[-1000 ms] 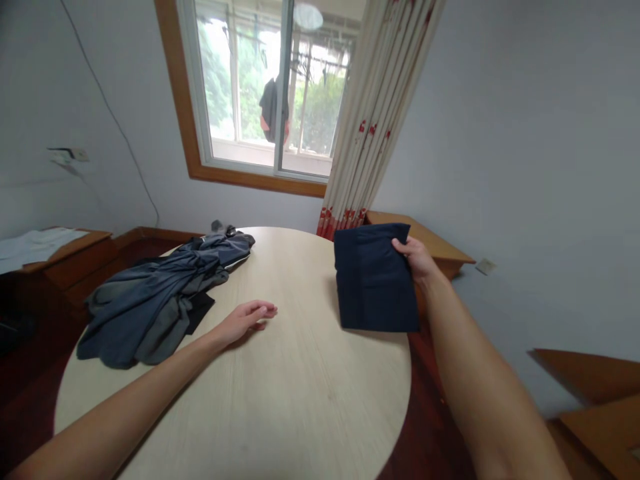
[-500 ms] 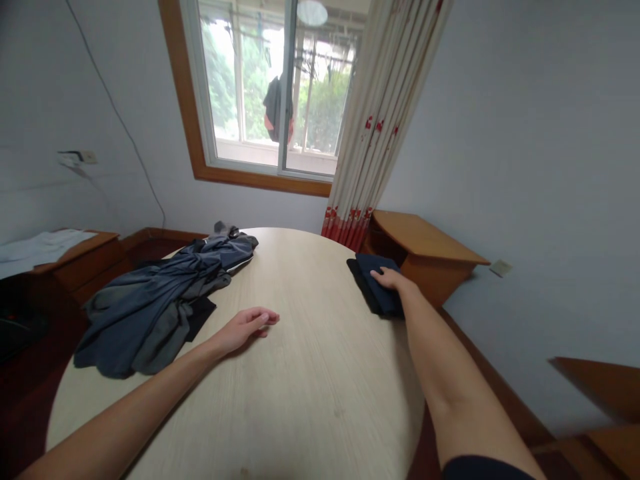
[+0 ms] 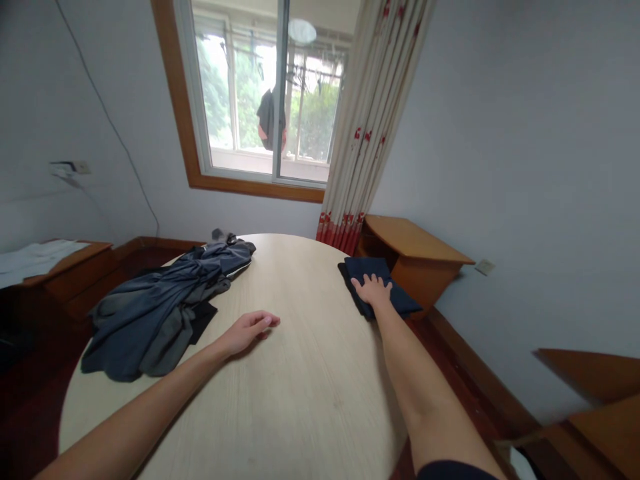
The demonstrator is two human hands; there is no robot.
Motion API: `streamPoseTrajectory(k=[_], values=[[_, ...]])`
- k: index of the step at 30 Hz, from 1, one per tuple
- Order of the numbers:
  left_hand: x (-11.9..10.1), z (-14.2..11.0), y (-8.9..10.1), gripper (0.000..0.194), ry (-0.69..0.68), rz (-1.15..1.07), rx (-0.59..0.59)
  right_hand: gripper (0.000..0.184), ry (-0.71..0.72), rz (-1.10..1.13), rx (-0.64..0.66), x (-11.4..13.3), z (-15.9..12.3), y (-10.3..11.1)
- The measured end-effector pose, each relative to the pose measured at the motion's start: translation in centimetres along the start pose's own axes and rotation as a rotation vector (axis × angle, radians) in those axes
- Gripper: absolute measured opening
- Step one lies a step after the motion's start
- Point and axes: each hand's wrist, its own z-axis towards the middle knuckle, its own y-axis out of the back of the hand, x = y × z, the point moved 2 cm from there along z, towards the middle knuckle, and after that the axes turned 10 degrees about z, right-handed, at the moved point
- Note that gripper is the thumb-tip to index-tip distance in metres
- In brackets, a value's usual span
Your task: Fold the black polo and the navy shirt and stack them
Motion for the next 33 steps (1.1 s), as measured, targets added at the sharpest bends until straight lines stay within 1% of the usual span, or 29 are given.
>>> streamPoseTrajectory(k=[2, 4, 5, 6, 8, 9, 10, 12, 13, 15, 17, 18, 20, 21, 22, 23, 25, 29, 33], values=[[-0.4, -0.3, -0.2, 0.049, -0.054, 0.094, -0.003, 0.07, 0.033, -0.011, -0.055, 2.3, -1.7, -0.5], [-1.2, -0.7, -0.3, 0.042, -0.14, 0.254, -0.031, 0.067, 0.155, 0.024, -0.076, 5.4, -4.2, -1.8], [-1.7, -0.9, -0.2, 0.039, -0.186, 0.337, -0.086, 0.065, 0.225, 0.049, -0.035, 7.0, -5.6, -2.9], [-2.2, -1.3, 0.1, 0.036, -0.231, 0.407, -0.17, 0.065, 0.277, 0.077, 0.037, 8.5, -6.9, -4.0], [-3.3, -2.1, 1.3, 0.032, -0.312, 0.496, -0.39, 0.067, 0.321, 0.128, 0.198, 11.0, -9.4, -6.2], [-3.8, -2.5, 2.2, 0.031, -0.346, 0.525, -0.491, 0.067, 0.343, 0.145, 0.213, 11.8, -10.4, -7.0], [-4.3, -3.0, 3.2, 0.03, -0.375, 0.557, -0.569, 0.065, 0.351, 0.162, 0.201, 12.5, -11.1, -7.5], [-5.1, -3.6, 5.4, 0.031, -0.394, 0.665, -0.655, 0.063, 0.359, 0.192, 0.164, 12.9, -12.0, -8.0], [-5.4, -3.8, 6.6, 0.032, -0.376, 0.738, -0.699, 0.062, 0.361, 0.206, 0.152, 12.8, -12.1, -7.9], [-5.7, -3.9, 9.1, 0.033, -0.271, 0.905, -0.807, 0.061, 0.379, 0.24, 0.151, 12.3, -12.0, -7.5], [-5.5, -3.7, 11.3, 0.032, -0.097, 1.073, -0.907, 0.058, 0.412, 0.276, 0.146, 11.5, -11.5, -7.0], [-5.2, -3.6, 12.2, 0.035, 0.008, 1.145, -0.934, 0.056, 0.429, 0.295, 0.139, 11.1, -11.1, -6.8], [-4.0, -3.2, 13.8, 0.051, 0.217, 1.245, -0.911, 0.052, 0.464, 0.328, 0.122, 10.5, -10.4, -6.7], [-3.4, -3.1, 14.4, 0.059, 0.3, 1.273, -0.878, 0.05, 0.48, 0.342, 0.112, 10.3, -10.1, -6.7], [-2.8, -3.0, 14.8, 0.064, 0.354, 1.292, -0.845, 0.048, 0.494, 0.354, 0.101, 10.1, -9.8, -6.7], [-2.3, -2.9, 15.1, 0.065, 0.376, 1.308, -0.816, 0.047, 0.506, 0.364, 0.092, 9.9, -9.5, -6.8], [-1.9, -3.0, 15.4, 0.058, 0.357, 1.335, -0.795, 0.045, 0.521, 0.378, 0.076, 9.8, -9.1, -7.1], [-2.6, -3.2, 15.4, 0.037, 0.325, 1.339, -0.833, 0.042, 0.533, 0.391, 0.066, 9.7, -9.0, -7.2], [-3.2, -3.1, 15.5, 0.032, 0.335, 1.304, -0.825, 0.042, 0.534, 0.398, 0.073, 9.8, -9.1, -7.0]])
